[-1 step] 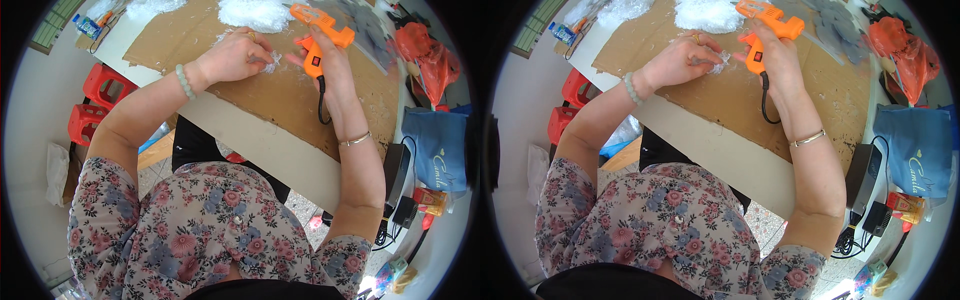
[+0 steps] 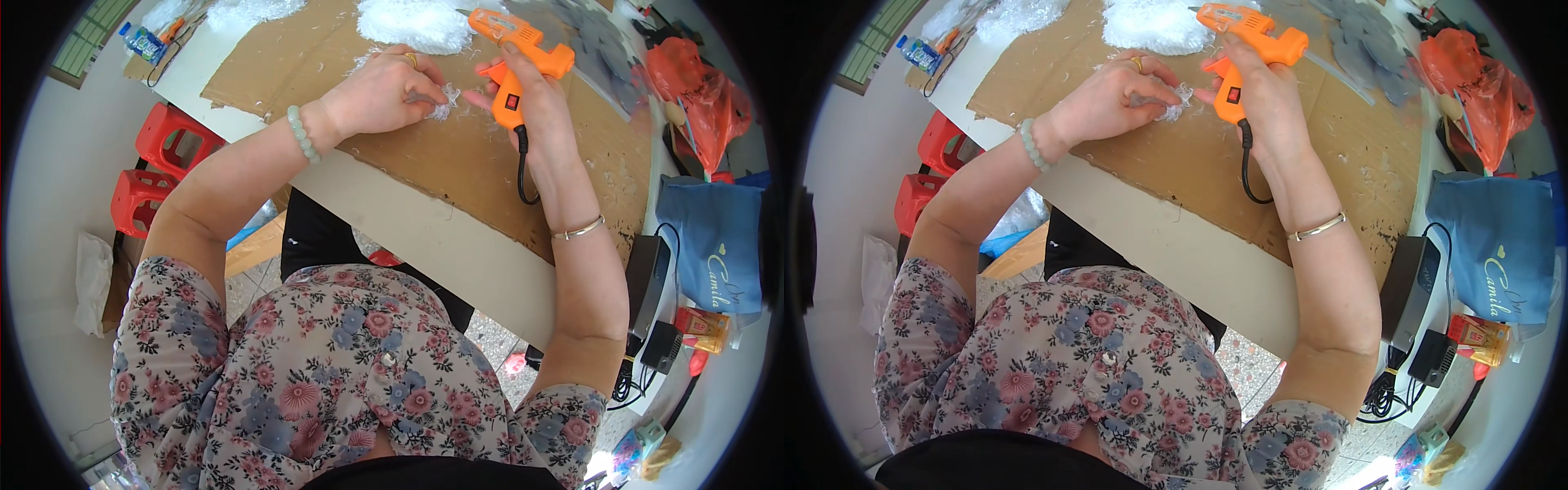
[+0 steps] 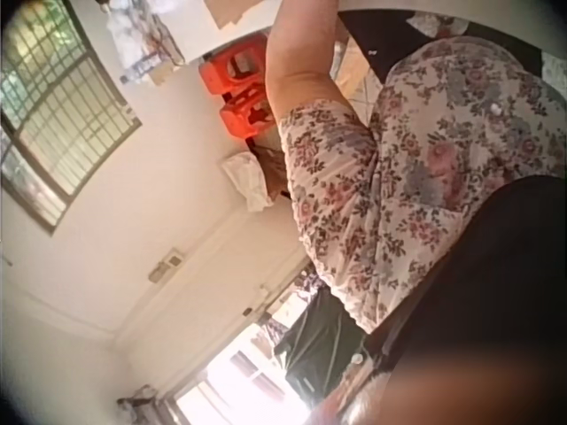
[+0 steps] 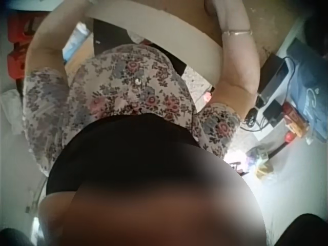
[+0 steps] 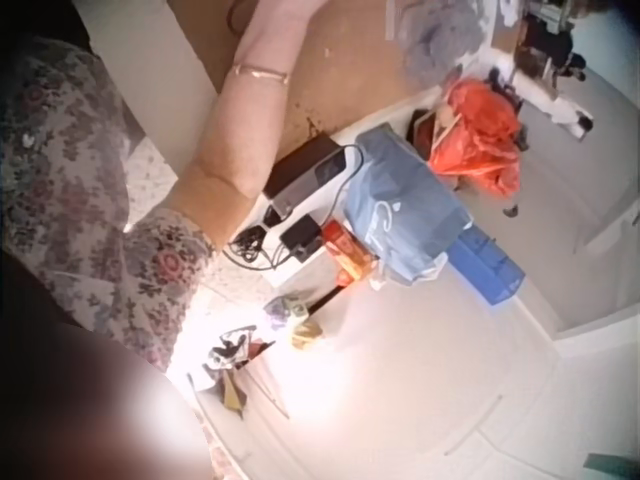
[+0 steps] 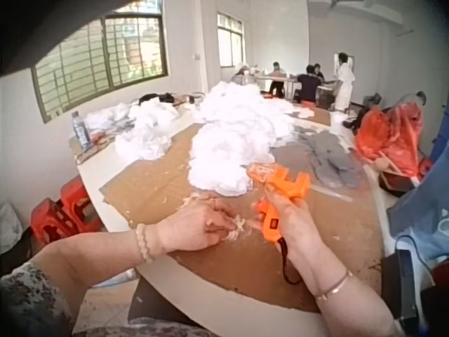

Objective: Using a hot glue gun to apply white fluffy stuffing to a base material on a workbench.

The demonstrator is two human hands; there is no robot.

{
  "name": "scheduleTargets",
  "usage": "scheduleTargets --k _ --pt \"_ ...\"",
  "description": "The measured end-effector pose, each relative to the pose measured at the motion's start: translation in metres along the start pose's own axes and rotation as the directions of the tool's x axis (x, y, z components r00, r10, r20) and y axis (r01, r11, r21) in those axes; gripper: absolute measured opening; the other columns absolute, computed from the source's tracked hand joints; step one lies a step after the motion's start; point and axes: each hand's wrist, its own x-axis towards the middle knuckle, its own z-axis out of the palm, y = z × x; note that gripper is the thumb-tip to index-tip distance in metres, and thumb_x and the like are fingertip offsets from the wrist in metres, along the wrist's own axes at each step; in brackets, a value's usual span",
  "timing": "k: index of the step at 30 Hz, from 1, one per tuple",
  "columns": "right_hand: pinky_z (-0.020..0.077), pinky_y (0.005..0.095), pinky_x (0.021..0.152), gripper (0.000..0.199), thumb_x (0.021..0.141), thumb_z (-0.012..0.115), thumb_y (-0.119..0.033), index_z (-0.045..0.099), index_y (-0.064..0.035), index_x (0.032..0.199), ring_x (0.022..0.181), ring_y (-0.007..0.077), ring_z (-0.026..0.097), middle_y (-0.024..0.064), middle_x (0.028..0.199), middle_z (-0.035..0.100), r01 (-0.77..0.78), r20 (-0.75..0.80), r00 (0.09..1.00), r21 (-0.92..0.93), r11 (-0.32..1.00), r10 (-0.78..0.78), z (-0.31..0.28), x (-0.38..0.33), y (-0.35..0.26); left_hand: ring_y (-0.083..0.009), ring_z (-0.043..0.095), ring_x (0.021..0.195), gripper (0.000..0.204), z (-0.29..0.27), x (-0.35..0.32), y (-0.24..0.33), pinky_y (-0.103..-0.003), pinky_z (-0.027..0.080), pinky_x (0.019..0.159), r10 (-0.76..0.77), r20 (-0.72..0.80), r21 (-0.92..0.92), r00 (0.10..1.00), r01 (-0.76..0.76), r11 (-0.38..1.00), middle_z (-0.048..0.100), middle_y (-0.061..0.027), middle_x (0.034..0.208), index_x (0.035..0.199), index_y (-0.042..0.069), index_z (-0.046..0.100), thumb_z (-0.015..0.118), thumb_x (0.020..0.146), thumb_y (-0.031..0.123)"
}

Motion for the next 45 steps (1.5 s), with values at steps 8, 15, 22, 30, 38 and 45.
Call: scheduleTargets --k 8,15,22,30,38,45 --pt "0.0590 0.0384 0.071 0.026 0.092 0.054 -0.024 0.054 0.0010 0.099 0.072 0.0132 0.054 0.0092 0.083 0.058 -0.052 0.068 0.996 0.000 0.999 0.052 0.005 0.006 0.015 -0.0269 0.051 0.097 0.015 -0.001 -0.001 0.001 -0.039 0.041 0.091 -0.013 0.008 0.005 1.000 0.013 1.000 0.061 -0.0005 0.099 0.088 0.016 0.072 0.066 0.074 0.014" --pt "0.0586 0.0396 0.074 0.026 0.092 0.054 -0.024 0.055 0.0006 0.101 0.076 0.0144 0.054 0.0108 0.089 0.058 -0.076 0.135 0.989 0.073 0.994 0.065 0.001 0.009 0.015 -0.0246 0.050 0.097 0.016 -0.004 -0.004 0.001 -0.040 0.040 0.090 0.036 0.040 0.099 0.999 -0.039 0.994 0.060 0.0011 0.098 0.090 0.018 0.072 0.065 0.076 0.016" --pt "0.0566 0.0311 0.066 0.030 0.091 0.054 -0.028 0.054 0.0007 0.101 0.076 0.0144 0.056 0.0111 0.089 0.060 -0.078 0.172 0.982 0.021 0.997 0.074 0.005 0.007 0.016 -0.0238 0.051 0.099 0.016 -0.003 -0.005 0.002 -0.040 0.040 0.090 0.031 -0.019 0.053 0.999 -0.030 0.998 0.060 0.0014 0.098 0.087 0.018 0.072 0.069 0.072 0.014" --pt "0.0578 0.0356 0.075 0.030 0.092 0.053 -0.025 0.054 0.0014 0.106 0.076 0.0136 0.056 0.0097 0.087 0.061 -0.079 0.156 0.984 -0.013 0.997 0.080 0.007 0.005 0.015 -0.0232 0.052 0.104 0.029 -0.002 -0.004 0.006 -0.041 0.040 0.091 0.062 -0.137 0.053 0.989 -0.055 0.997 0.060 0.0006 0.099 0.093 0.019 0.069 0.073 0.066 0.009" --pt "0.0577 0.0329 0.073 0.030 0.092 0.052 -0.026 0.055 0.0006 0.106 0.076 0.0138 0.056 0.0091 0.089 0.061 -0.071 0.140 0.988 0.018 0.997 0.068 0.008 0.003 0.016 -0.0211 0.052 0.101 0.018 -0.009 -0.007 0.014 -0.040 0.041 0.088 0.319 -0.079 0.265 0.944 -0.289 0.920 0.060 0.0022 0.095 0.084 0.017 0.070 0.071 0.068 0.010" --pt "0.0582 0.0371 0.074 0.029 0.092 0.053 -0.023 0.053 0.0008 0.108 0.074 0.0142 0.056 0.0100 0.088 0.060 -0.038 0.141 0.989 -0.024 0.999 0.041 0.005 0.002 0.005 -0.0217 0.052 0.103 0.011 -0.003 -0.010 0.005 -0.040 0.041 0.088 0.156 -0.098 0.161 0.983 -0.139 0.977 0.060 0.0024 0.095 0.082 0.015 0.070 0.069 0.072 0.011"
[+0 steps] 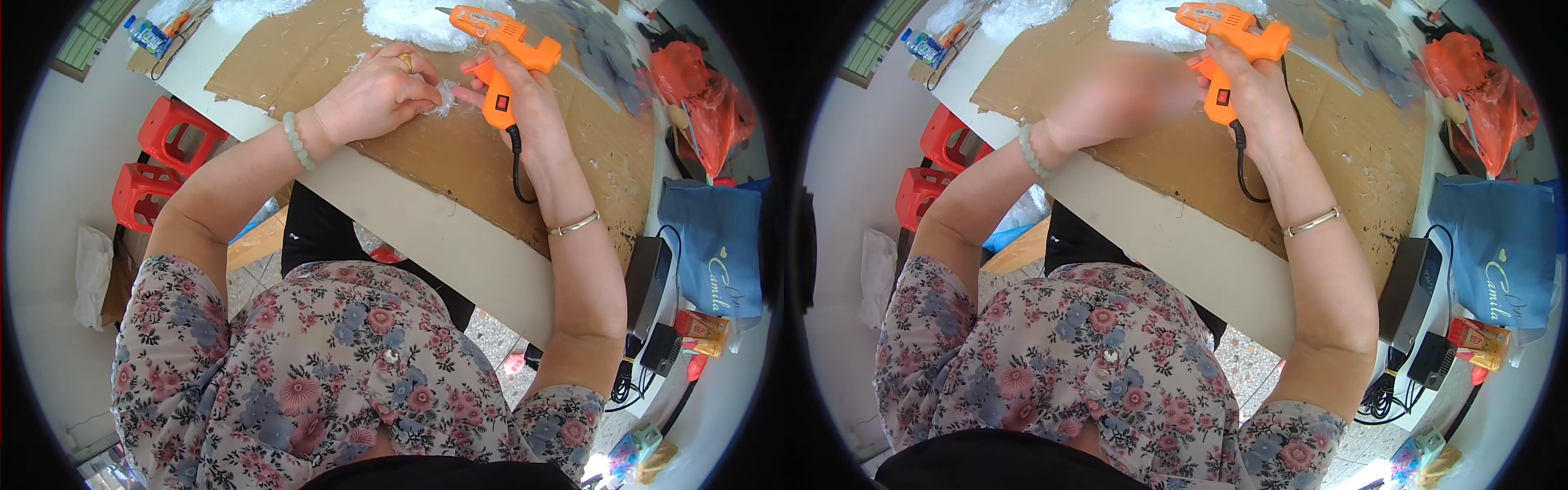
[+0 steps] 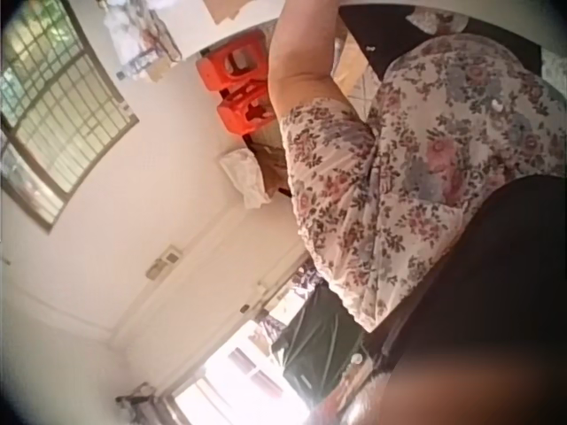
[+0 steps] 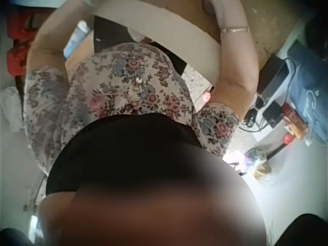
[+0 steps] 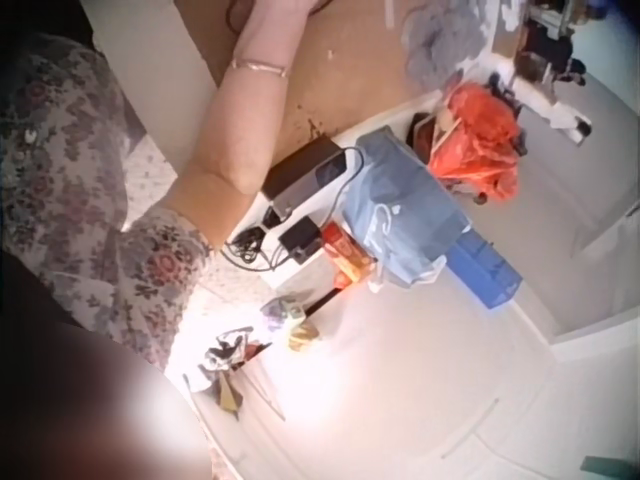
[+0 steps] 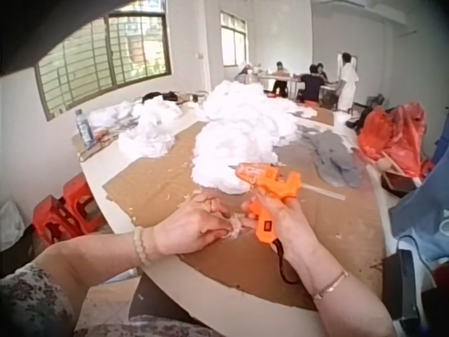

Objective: Using a hot glue gun to apply white fluffy stuffing to a base material on a workbench.

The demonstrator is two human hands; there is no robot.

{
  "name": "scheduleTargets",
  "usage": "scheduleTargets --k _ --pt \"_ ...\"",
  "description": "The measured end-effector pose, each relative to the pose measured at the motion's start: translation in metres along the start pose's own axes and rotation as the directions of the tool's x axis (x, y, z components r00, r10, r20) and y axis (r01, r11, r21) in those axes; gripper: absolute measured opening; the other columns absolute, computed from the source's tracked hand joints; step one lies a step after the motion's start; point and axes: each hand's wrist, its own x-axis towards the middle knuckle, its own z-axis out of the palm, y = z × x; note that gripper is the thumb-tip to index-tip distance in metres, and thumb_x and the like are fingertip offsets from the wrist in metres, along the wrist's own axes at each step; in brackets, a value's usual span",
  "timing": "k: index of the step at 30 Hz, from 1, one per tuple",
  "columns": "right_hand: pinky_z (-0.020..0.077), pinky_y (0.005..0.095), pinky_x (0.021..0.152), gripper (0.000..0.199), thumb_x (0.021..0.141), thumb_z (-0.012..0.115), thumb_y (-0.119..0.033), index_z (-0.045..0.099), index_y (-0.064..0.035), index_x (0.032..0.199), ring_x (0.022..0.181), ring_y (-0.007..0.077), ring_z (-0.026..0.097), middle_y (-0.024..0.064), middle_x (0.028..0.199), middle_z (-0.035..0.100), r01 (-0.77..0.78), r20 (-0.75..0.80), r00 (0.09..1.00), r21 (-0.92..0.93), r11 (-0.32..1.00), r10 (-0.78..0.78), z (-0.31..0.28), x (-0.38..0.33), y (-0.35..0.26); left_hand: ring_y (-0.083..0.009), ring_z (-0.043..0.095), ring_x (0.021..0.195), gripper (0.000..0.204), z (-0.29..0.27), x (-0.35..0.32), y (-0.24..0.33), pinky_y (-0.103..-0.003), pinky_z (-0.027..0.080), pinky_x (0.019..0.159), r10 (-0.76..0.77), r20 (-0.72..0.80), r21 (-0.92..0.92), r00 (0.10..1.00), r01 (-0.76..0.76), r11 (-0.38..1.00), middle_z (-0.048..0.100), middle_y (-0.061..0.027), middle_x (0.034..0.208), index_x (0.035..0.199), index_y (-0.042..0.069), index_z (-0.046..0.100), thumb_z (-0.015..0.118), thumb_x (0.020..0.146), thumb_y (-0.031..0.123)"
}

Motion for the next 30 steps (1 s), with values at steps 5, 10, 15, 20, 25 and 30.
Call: scheduleTargets --k 5,10,15,20,25,30 --pt "0.0584 0.0389 0.074 0.029 0.092 0.053 -0.020 0.052 0.0009 0.111 0.074 0.0136 0.056 0.0107 0.088 0.060 -0.018 0.056 0.998 -0.061 0.998 0.022 0.006 -0.006 -0.002 -0.0220 0.050 0.105 0.009 0.001 -0.002 -0.002 -0.041 0.040 0.090 -0.036 0.030 -0.041 0.999 0.037 0.998 0.060 0.0024 0.096 0.084 0.013 0.070 0.064 0.078 0.012" --pt "0.0584 0.0404 0.074 0.030 0.092 0.053 -0.020 0.051 0.0007 0.114 0.071 0.0120 0.056 0.0104 0.086 0.060 -0.054 0.046 0.997 -0.052 0.997 0.056 0.008 -0.004 0.002 -0.0242 0.052 0.100 0.011 -0.001 -0.002 -0.005 -0.037 0.042 0.088 -0.062 0.003 -0.134 0.998 0.062 0.989 0.060 -0.0017 0.095 0.087 0.010 0.069 0.060 0.081 0.012" --pt "0.0585 0.0408 0.073 0.028 0.092 0.052 -0.020 0.052 -0.0001 0.111 0.070 0.0120 0.055 0.0101 0.085 0.060 -0.058 0.014 0.998 -0.049 0.997 0.059 0.008 -0.005 0.003 -0.0191 0.055 0.097 0.013 -0.016 -0.009 -0.011 -0.029 0.043 0.086 -0.337 0.189 -0.547 0.923 0.383 0.744 0.059 -0.0054 0.106 0.093 0.006 0.067 0.056 0.087 0.007" --pt "0.0581 0.0412 0.074 0.025 0.093 0.051 -0.021 0.054 0.0000 0.106 0.071 0.0129 0.055 0.0103 0.085 0.059 -0.082 -0.001 0.997 -0.098 0.992 0.082 0.004 -0.004 0.002 -0.0216 0.061 0.082 0.012 -0.025 -0.017 -0.037 -0.031 0.048 0.074 -0.362 -0.229 -0.263 0.903 0.301 0.917 0.065 -0.0065 0.099 0.089 0.008 0.069 0.063 0.082 0.015" --pt "0.0574 0.0417 0.077 0.022 0.093 0.050 -0.021 0.055 0.0000 0.099 0.075 0.0145 0.055 0.0108 0.086 0.059 0.013 0.039 0.999 -0.005 1.000 -0.013 0.009 -0.008 0.000 -0.0184 0.060 0.091 0.012 -0.029 -0.013 -0.041 -0.028 0.047 0.080 -0.590 -0.098 -0.311 0.801 0.539 0.783 0.064 -0.0042 0.095 0.092 0.005 0.068 0.063 0.084 0.012" --pt "0.0573 0.0420 0.077 0.022 0.094 0.049 -0.020 0.055 0.0004 0.098 0.075 0.0139 0.053 0.0112 0.088 0.058 -0.036 0.014 0.999 -0.060 0.998 0.037 0.017 -0.013 0.003 -0.0258 0.062 0.079 0.016 -0.016 0.009 -0.034 -0.035 0.049 0.073 -0.276 -0.011 -0.184 0.961 0.269 0.945 0.067 -0.0097 0.083 0.088 0.008 0.070 0.064 0.080 0.020"
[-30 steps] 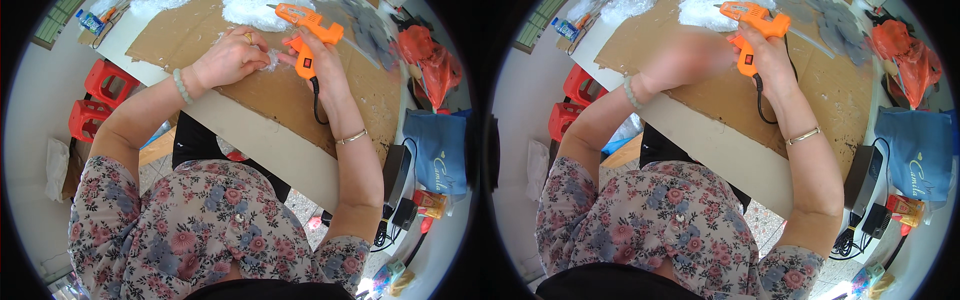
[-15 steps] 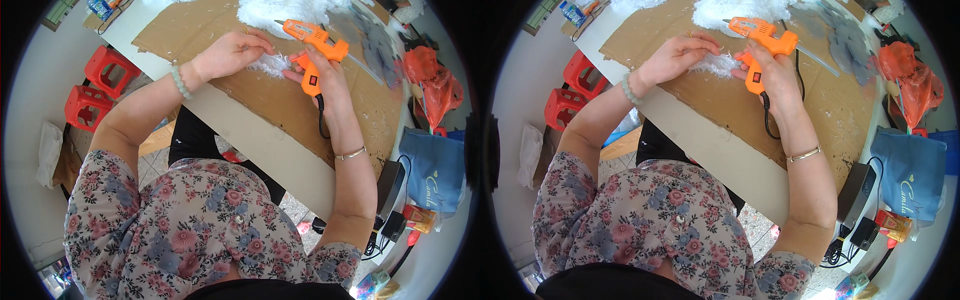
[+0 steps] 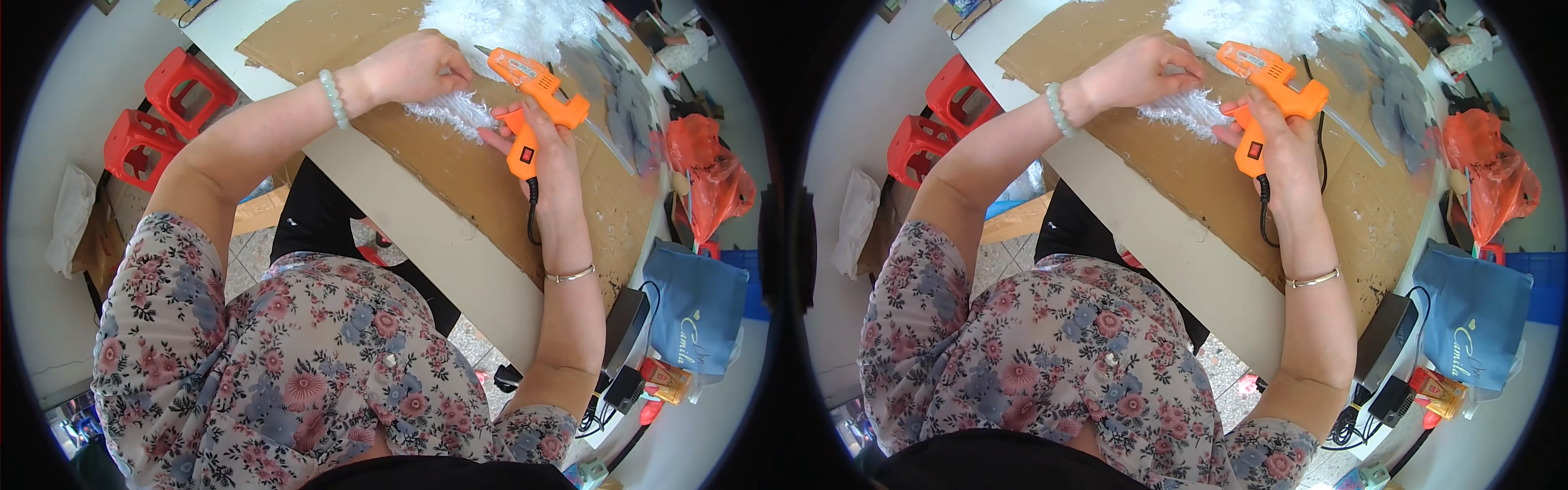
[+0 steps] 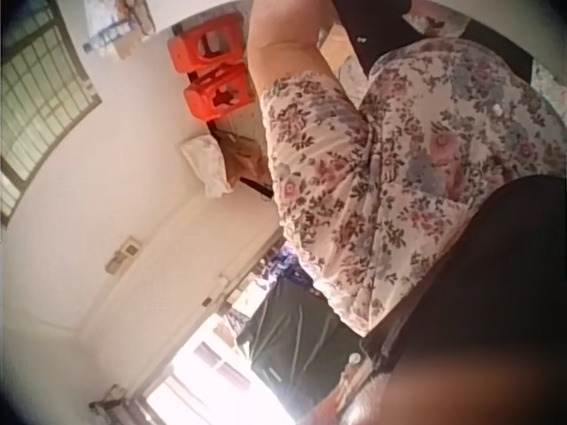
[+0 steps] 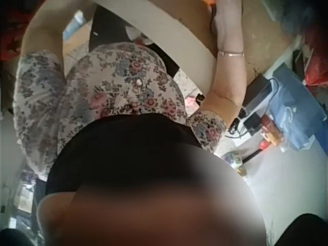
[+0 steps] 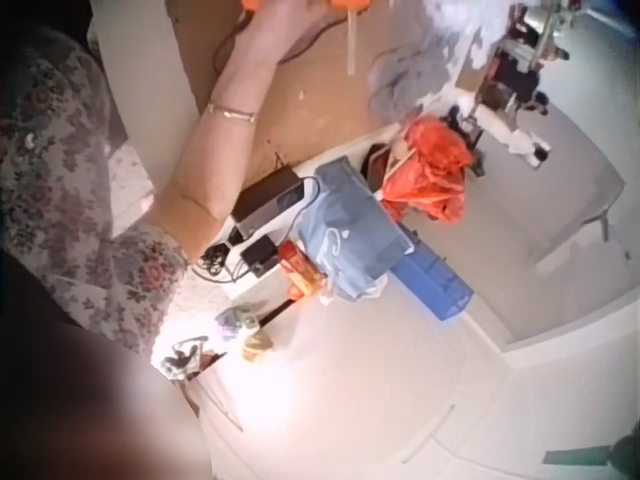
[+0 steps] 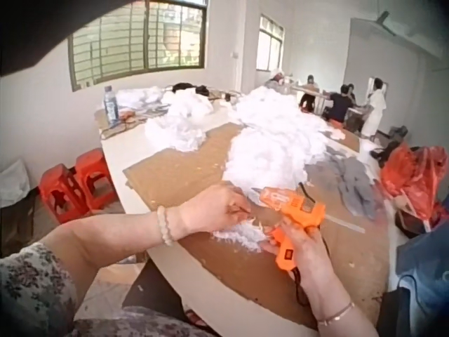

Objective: Using a hot glue gun to apply white fluffy stuffing to a base material on a workbench.

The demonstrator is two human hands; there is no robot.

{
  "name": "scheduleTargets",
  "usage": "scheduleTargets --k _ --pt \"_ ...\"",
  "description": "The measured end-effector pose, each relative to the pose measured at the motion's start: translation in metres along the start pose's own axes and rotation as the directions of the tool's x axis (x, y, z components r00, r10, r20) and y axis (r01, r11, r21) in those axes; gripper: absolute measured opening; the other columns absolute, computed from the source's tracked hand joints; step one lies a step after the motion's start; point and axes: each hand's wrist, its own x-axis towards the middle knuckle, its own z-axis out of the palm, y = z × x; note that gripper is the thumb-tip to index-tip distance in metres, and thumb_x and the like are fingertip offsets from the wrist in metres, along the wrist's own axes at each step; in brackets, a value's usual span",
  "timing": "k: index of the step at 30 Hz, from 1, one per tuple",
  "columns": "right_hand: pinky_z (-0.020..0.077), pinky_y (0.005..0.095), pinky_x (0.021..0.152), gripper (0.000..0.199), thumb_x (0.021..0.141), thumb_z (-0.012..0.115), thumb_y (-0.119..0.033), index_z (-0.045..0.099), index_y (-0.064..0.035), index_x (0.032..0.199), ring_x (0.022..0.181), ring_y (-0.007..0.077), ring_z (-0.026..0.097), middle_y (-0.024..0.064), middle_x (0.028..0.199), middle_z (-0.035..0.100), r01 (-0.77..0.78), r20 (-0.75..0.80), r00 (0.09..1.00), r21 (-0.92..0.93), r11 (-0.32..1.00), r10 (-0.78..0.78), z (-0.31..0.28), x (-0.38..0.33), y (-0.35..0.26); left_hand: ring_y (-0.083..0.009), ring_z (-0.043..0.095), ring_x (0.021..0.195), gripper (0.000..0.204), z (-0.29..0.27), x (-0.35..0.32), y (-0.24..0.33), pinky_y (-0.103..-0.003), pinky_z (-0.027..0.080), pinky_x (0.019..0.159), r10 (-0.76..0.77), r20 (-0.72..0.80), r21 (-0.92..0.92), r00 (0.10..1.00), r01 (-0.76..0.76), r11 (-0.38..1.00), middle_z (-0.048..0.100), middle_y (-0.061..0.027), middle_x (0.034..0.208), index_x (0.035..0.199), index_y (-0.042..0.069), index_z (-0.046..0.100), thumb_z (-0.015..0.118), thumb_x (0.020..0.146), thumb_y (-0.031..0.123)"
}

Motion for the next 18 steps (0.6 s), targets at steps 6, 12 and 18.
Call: scheduleTargets --k 6,12,18 --pt "0.0573 0.0452 0.078 0.023 0.094 0.049 -0.019 0.054 0.0031 0.097 0.073 0.0137 0.053 0.0116 0.084 0.057 0.156 -0.103 0.984 0.114 0.981 -0.145 -0.007 0.002 -0.005 -0.0252 0.061 0.080 0.014 0.004 0.019 0.012 -0.035 0.049 0.072 -0.024 0.253 0.109 0.967 -0.004 0.994 0.065 -0.0079 0.083 0.086 0.007 0.068 0.066 0.077 0.017" --pt "0.0571 0.0472 0.077 0.023 0.093 0.050 -0.019 0.055 0.0030 0.097 0.074 0.0138 0.055 0.0113 0.083 0.057 0.108 -0.098 0.991 0.132 0.985 -0.096 -0.006 0.006 0.006 -0.0238 0.061 0.077 0.016 -0.001 0.024 0.018 -0.036 0.048 0.068 -0.089 0.422 0.126 0.902 0.039 0.991 0.064 -0.0065 0.081 0.088 0.007 0.064 0.066 0.075 0.016" --pt "0.0569 0.0472 0.077 0.023 0.093 0.049 -0.019 0.056 0.0026 0.096 0.078 0.0159 0.057 0.0108 0.083 0.056 0.154 -0.065 0.987 0.069 0.986 -0.149 0.016 0.002 0.007 -0.0233 0.061 0.077 0.023 -0.009 0.016 0.021 -0.035 0.048 0.067 -0.118 0.503 0.162 0.856 0.041 0.986 0.063 -0.0067 0.080 0.095 0.007 0.060 0.065 0.074 0.015"
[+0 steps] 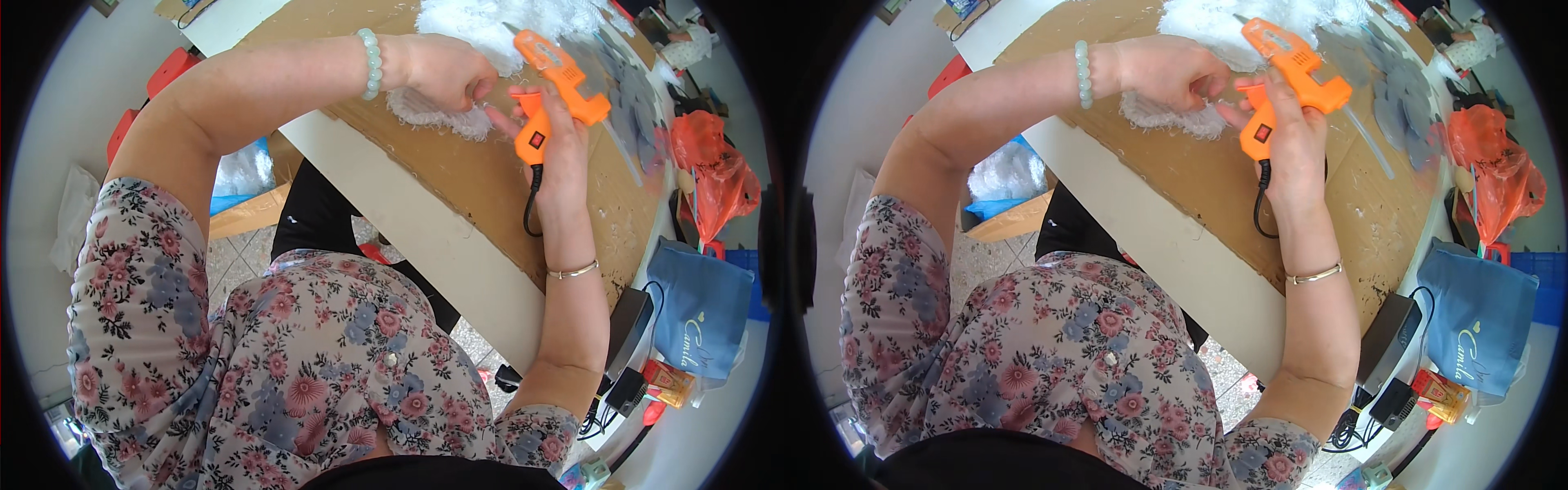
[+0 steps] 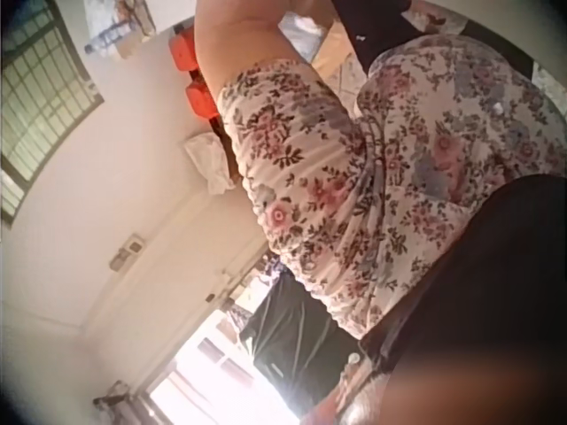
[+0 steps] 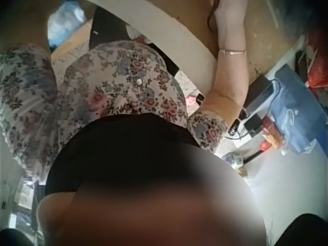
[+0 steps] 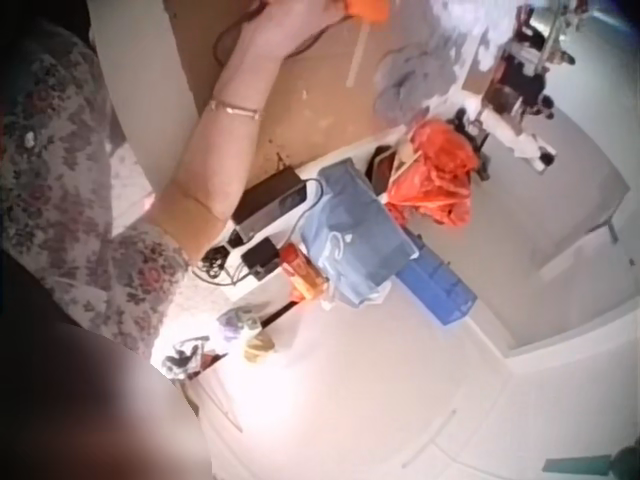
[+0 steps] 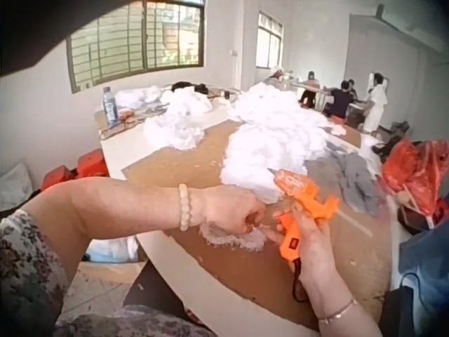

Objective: Using a hot glue gun to apply white fluffy stuffing to a base material on a workbench.

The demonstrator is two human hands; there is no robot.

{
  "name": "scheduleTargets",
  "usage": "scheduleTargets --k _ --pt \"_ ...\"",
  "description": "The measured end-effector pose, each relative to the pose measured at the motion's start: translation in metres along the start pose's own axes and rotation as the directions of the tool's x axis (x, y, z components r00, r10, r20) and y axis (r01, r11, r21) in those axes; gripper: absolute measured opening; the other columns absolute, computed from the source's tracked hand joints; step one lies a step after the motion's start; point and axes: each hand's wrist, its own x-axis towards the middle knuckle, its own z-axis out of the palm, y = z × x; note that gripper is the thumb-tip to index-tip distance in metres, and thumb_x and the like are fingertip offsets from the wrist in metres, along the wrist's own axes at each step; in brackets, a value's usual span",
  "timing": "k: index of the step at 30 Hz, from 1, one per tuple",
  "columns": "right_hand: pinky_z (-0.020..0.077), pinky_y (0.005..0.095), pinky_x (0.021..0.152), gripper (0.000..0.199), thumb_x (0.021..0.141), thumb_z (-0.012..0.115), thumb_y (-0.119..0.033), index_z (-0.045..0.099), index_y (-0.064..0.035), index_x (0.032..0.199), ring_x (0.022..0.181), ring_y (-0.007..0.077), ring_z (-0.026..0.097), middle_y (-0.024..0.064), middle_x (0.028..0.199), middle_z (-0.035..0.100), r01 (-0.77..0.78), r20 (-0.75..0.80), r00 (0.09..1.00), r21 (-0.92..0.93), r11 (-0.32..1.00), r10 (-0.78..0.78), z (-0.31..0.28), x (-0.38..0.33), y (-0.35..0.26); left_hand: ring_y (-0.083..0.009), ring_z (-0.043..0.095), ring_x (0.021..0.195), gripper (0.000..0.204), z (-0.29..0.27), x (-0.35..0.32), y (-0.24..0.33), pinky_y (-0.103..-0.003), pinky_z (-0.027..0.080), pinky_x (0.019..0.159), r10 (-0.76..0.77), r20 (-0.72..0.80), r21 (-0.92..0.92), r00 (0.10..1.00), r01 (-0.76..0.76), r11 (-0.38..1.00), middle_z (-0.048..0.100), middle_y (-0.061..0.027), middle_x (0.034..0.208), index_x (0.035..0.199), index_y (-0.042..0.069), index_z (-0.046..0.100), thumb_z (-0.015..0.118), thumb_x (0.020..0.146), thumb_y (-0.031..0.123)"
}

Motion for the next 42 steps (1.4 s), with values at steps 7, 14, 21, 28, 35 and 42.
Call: scheduleTargets --k 7,14,21,28,35,42 --pt "0.0555 0.0487 0.080 0.022 0.094 0.047 -0.016 0.053 0.0040 0.103 0.078 0.0152 0.055 0.0117 0.086 0.056 0.083 -0.129 0.988 0.017 0.996 -0.080 -0.011 0.005 -0.004 -0.0133 0.058 0.078 0.025 -0.008 -0.003 -0.018 -0.030 0.047 0.071 -0.026 -0.004 -0.322 1.000 0.024 0.946 0.064 -0.0038 0.083 0.096 0.005 0.061 0.065 0.080 0.023" --pt "0.0563 0.0462 0.079 0.023 0.094 0.048 -0.016 0.053 0.0020 0.107 0.074 0.0124 0.053 0.0103 0.088 0.058 -0.010 -0.058 0.998 -0.006 1.000 0.010 -0.010 0.001 0.015 -0.0109 0.060 0.082 0.024 0.007 -0.003 -0.073 -0.027 0.048 0.076 -0.135 -0.029 -0.628 0.990 0.087 0.773 0.065 -0.0014 0.088 0.102 0.005 0.064 0.060 0.085 0.021" --pt "0.0578 0.0419 0.076 0.023 0.094 0.048 -0.017 0.053 0.0019 0.107 0.072 0.0112 0.053 0.0104 0.088 0.058 -0.026 -0.012 1.000 -0.080 0.996 0.025 -0.007 -0.003 0.018 -0.0168 0.061 0.079 0.017 -0.003 -0.014 -0.083 -0.031 0.049 0.072 -0.221 -0.352 -0.351 0.909 0.091 0.932 0.066 -0.0060 0.085 0.089 0.001 0.066 0.056 0.080 0.011" --pt "0.0579 0.0409 0.075 0.022 0.093 0.048 -0.017 0.053 0.0013 0.105 0.072 0.0114 0.054 0.0101 0.088 0.058 -0.029 0.022 0.999 -0.085 0.996 0.031 -0.012 -0.001 0.019 -0.0172 0.061 0.080 0.019 0.013 -0.021 -0.073 -0.029 0.048 0.073 -0.274 -0.176 -0.249 0.946 0.226 0.942 0.066 -0.0055 0.085 0.088 0.006 0.067 0.064 0.079 0.023" --pt "0.0575 0.0409 0.075 0.022 0.094 0.048 -0.017 0.053 0.0013 0.104 0.072 0.0120 0.055 0.0105 0.089 0.058 -0.028 0.028 0.999 -0.103 0.994 0.031 -0.013 -0.001 0.020 -0.0244 0.062 0.077 0.018 0.013 -0.018 -0.040 -0.035 0.049 0.069 -0.128 -0.187 0.159 0.974 0.158 0.975 0.065 -0.0087 0.081 0.087 0.005 0.065 0.061 0.074 0.017" --pt "0.0570 0.0408 0.077 0.023 0.093 0.048 -0.017 0.053 0.0015 0.105 0.073 0.0125 0.056 0.0109 0.090 0.058 -0.023 0.020 1.000 -0.100 0.995 0.025 -0.015 -0.002 0.023 -0.0239 0.062 0.077 0.026 0.017 -0.019 -0.034 -0.035 0.049 0.069 -0.150 -0.143 0.122 0.978 0.168 0.978 0.065 -0.0080 0.083 0.094 0.006 0.063 0.063 0.072 0.019"
